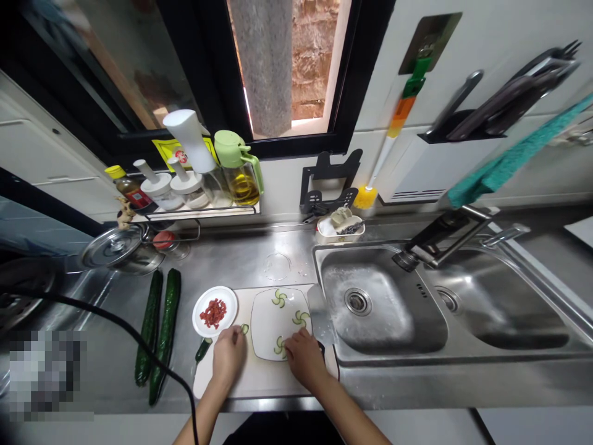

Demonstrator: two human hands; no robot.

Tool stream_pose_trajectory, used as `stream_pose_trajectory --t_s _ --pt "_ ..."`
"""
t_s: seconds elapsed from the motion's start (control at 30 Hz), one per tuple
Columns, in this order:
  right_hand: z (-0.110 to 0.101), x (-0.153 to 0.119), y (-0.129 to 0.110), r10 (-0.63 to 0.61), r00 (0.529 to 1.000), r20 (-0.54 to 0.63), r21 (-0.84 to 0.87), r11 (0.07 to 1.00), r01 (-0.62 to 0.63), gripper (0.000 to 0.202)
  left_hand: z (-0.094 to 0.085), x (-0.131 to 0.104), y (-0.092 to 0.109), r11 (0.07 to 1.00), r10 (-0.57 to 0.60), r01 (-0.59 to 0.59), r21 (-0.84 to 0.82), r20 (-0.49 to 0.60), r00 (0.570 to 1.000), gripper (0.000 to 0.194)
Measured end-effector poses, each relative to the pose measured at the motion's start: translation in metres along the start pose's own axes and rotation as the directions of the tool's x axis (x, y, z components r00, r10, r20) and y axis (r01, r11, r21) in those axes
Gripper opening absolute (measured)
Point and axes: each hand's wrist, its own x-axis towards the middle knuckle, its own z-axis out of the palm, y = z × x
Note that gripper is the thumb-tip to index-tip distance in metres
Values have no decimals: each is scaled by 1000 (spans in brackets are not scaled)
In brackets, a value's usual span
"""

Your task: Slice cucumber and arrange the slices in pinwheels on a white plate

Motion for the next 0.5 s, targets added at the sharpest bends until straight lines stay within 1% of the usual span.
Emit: stream_pose_trajectory --t_s 0.1,0.17,0.27,0.33,0.4,0.5 --pt "1 0 -1 -7 999 -33 9 1000 7 21 -2 1 0 999 24 -25 -37 -11 1000 23" --pt "1 1 -2 -14 999 -50 22 1000 15 19 -4 1 1 996 24 -24 -87 1 1000 21" --pt "3 4 -4 -34 997 -76 64 997 39 18 -9 0 3 979 -23 35 -200 59 998 19" --pt "4 7 -6 -53 994 -95 103 993 63 19 -11 -1 8 954 -62 89 -288 102 993 20" --pt "6 10 -7 -68 989 -127 160 983 89 19 -12 -2 15 916 -76 124 -381 139 987 21" --pt "9 17 -10 -49 979 -200 295 949 107 16 -12 -3 31 829 -70 188 -528 235 970 23"
